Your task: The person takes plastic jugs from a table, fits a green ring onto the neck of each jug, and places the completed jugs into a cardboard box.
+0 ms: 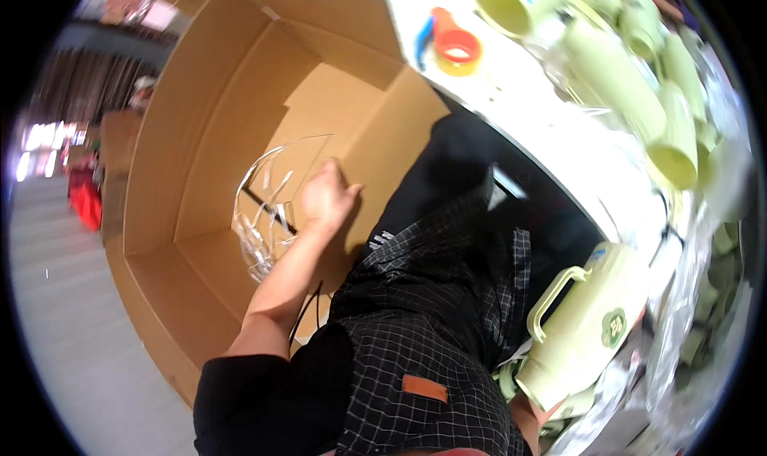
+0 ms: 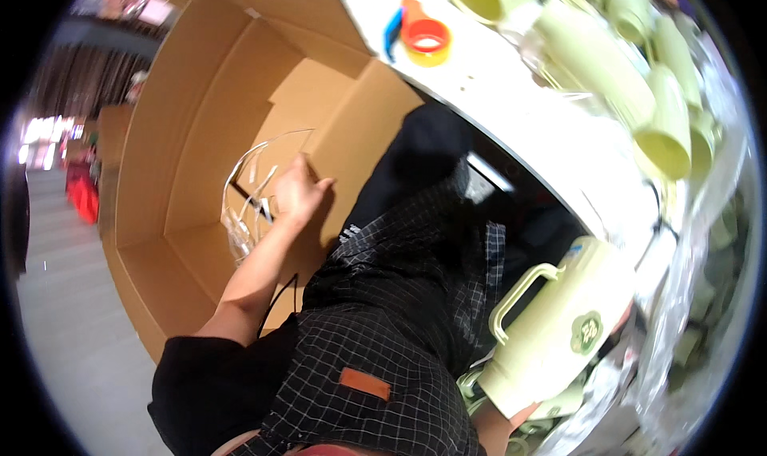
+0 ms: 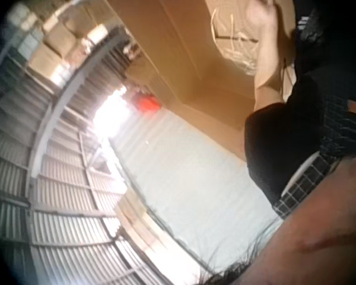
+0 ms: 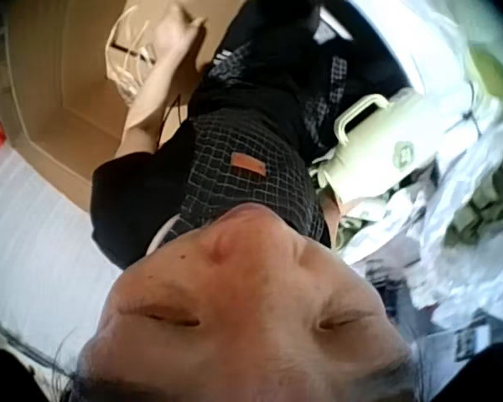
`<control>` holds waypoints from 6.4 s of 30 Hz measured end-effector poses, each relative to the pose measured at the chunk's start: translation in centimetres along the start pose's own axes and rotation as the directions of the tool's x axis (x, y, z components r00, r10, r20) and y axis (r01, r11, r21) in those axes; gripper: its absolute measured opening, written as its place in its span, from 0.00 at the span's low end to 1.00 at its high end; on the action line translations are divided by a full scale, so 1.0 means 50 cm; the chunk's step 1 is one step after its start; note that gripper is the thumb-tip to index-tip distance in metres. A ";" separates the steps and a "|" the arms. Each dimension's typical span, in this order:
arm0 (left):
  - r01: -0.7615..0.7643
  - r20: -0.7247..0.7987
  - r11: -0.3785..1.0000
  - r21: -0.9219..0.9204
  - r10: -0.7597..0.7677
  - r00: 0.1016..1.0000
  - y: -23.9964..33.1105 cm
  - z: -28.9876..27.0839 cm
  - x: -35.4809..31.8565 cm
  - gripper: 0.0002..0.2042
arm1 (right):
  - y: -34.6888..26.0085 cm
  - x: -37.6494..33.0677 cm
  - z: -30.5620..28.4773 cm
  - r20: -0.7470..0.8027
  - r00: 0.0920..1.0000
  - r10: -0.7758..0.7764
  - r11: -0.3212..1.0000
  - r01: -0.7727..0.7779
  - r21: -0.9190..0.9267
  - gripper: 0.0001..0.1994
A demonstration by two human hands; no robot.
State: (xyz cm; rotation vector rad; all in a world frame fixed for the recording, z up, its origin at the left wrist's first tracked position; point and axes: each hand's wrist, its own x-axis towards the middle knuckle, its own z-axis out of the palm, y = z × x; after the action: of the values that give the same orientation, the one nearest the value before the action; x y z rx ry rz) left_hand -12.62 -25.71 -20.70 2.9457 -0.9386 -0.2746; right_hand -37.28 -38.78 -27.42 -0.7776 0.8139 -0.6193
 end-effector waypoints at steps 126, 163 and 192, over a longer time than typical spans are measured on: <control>-0.672 -0.652 -0.089 -0.735 0.364 0.665 0.402 -0.169 -0.099 0.17 | -0.203 -0.238 -0.127 -0.545 0.697 -0.467 0.824 0.566 0.017 0.23; -0.207 0.137 0.179 -0.962 0.970 0.200 0.345 -0.105 -0.114 0.16 | -0.358 -0.308 -0.159 0.254 0.675 -0.693 0.219 0.533 -0.817 0.29; -0.608 0.031 0.210 -0.765 0.956 0.291 0.284 -0.106 -0.197 0.25 | -0.402 -0.314 -0.052 -0.044 0.875 -0.483 0.295 0.116 -0.948 0.22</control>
State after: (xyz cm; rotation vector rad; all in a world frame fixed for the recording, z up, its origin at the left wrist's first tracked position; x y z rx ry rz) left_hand -27.68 -31.69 -12.70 1.3396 -1.8728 -1.0751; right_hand -51.74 -39.59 -6.27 -2.0095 1.3821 -0.5952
